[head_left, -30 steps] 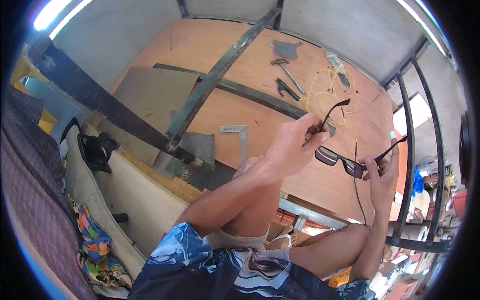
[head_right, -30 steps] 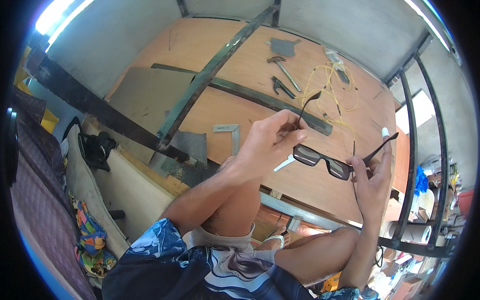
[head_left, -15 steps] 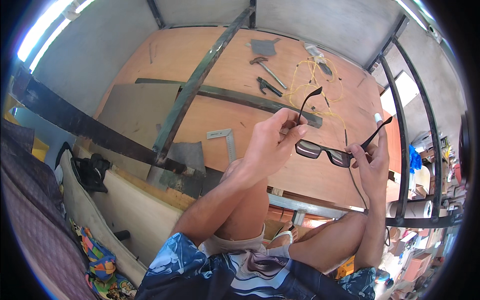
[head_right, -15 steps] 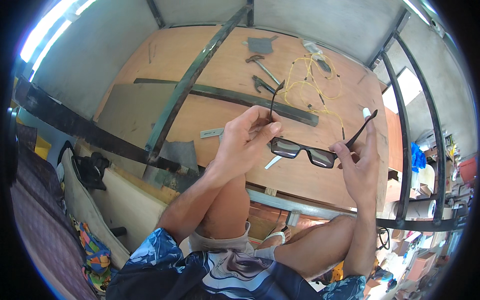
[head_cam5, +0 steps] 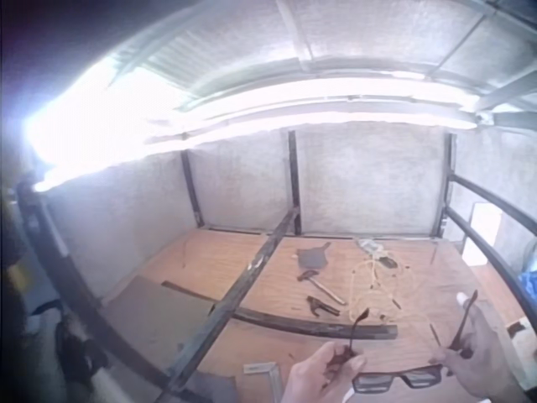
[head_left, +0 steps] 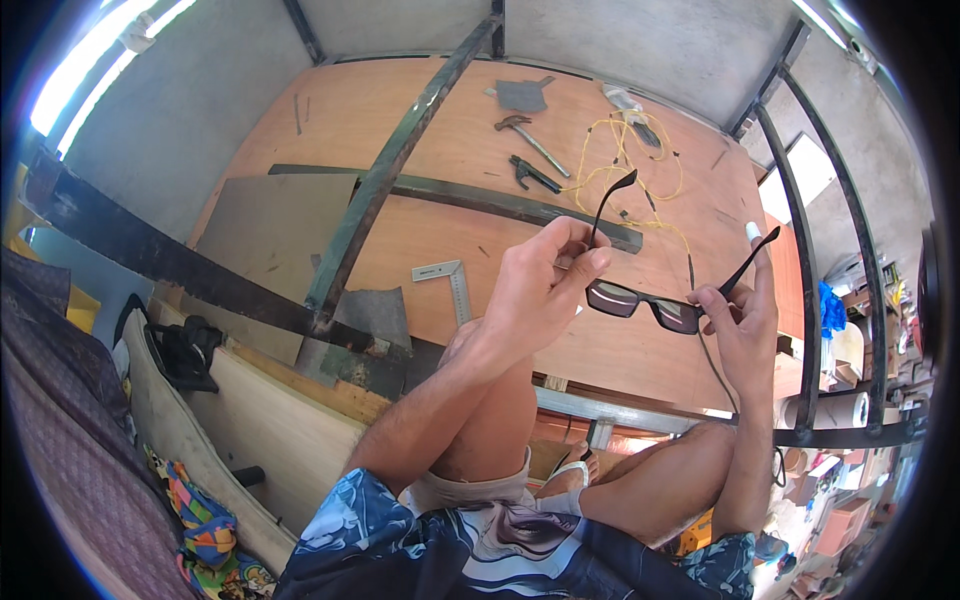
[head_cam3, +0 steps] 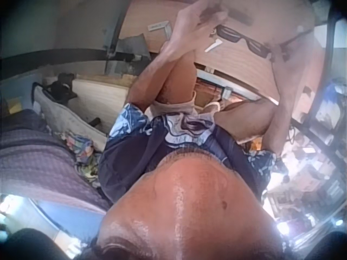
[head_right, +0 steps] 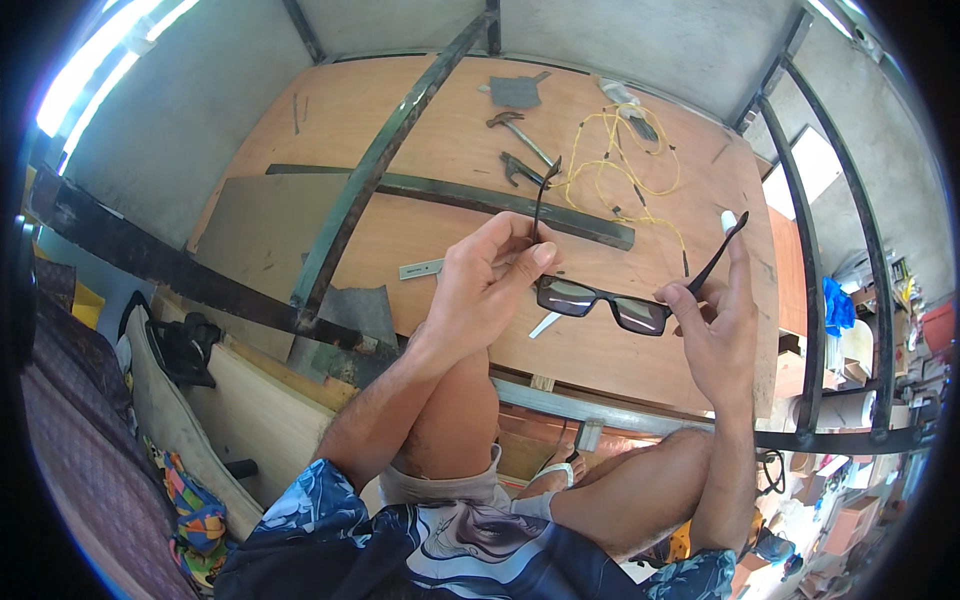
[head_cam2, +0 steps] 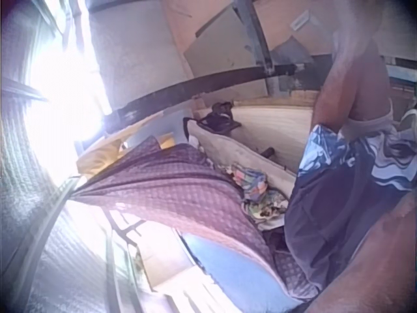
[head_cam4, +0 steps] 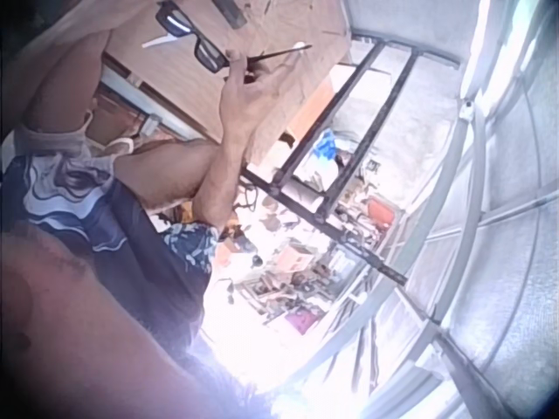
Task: The person welds a metal frame using a handheld welding torch, producing sparks and bright flashes. They adjust the camera and touch their face several times during the process.
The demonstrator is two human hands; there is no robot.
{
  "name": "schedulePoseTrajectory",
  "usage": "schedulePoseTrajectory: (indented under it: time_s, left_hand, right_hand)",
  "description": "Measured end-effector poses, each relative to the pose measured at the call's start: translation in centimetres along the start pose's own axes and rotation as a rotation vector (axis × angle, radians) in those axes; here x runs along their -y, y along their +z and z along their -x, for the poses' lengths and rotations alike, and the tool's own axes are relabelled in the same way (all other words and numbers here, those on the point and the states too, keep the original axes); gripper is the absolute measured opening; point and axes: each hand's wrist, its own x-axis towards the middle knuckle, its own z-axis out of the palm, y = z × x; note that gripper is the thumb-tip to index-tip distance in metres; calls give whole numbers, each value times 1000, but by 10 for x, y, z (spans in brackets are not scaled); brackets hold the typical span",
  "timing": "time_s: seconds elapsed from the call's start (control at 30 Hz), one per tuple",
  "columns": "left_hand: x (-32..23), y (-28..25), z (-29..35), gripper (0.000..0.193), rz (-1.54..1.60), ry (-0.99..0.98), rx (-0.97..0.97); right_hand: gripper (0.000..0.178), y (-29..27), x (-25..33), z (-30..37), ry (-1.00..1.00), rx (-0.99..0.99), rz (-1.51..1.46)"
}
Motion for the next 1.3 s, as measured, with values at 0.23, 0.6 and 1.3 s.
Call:
schedulePoseTrajectory:
  time_s: [0.23, 0.6, 1.3]
  left_hand:
    - [3, 1, 1, 13, 49, -13, -25]
    - [-14, -20, 21, 17, 156, 400, 8]
    - [-70, -27, 61, 46, 447, 753, 238]
  right_hand:
    - [90, 1, 4, -1, 40, -7, -11]
    - [86, -21, 31, 28, -217, -8, -205]
    - [52, -51, 55, 58, -739, 320, -640]
